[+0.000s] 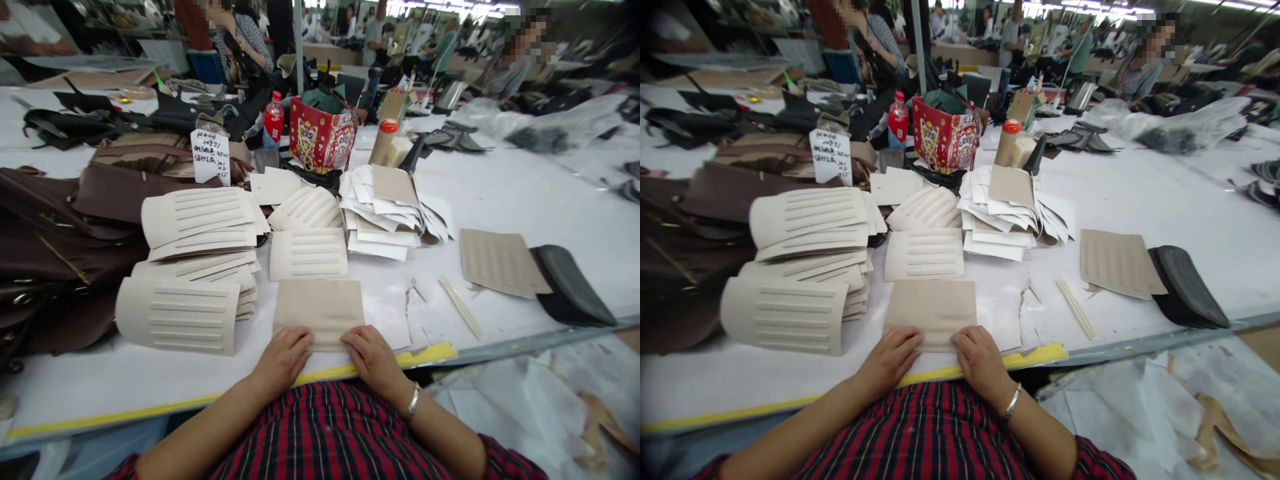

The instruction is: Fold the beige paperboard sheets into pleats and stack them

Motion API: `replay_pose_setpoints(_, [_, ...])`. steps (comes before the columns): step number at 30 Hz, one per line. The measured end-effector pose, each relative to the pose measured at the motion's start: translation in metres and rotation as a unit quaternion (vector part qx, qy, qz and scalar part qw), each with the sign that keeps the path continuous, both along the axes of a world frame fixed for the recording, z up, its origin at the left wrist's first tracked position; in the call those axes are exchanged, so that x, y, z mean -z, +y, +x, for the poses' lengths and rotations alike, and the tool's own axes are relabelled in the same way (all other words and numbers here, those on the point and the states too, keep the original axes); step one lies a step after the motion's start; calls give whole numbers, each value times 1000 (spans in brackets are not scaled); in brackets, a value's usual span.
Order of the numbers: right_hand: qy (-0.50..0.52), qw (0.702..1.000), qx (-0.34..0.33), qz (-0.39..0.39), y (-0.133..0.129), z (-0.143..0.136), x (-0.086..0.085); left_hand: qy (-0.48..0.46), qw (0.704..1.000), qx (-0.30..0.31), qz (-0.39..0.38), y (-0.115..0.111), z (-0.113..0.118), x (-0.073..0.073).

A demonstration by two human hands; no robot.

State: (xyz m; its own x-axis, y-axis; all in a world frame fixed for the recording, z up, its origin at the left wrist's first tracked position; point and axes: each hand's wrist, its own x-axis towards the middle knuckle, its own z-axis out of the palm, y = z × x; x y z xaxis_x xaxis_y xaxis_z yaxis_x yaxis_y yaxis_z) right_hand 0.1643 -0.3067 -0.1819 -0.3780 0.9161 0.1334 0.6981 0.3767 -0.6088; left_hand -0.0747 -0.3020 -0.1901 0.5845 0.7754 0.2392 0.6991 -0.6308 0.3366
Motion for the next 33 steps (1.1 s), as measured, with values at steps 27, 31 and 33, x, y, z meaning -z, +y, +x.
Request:
replay_pose_setpoints(27, [-4,998,29,58,38,-23,1,22,991,-120,49,29,-3,-4])
replay_pose_setpoints(31, [-17,999,11,45,43,-29,7,-20,999,-31,11,34,28,8])
replay_pose_setpoints(33, [-34,999,27,30,43,-26,7,-18,999,-36,-14,35,27,13])
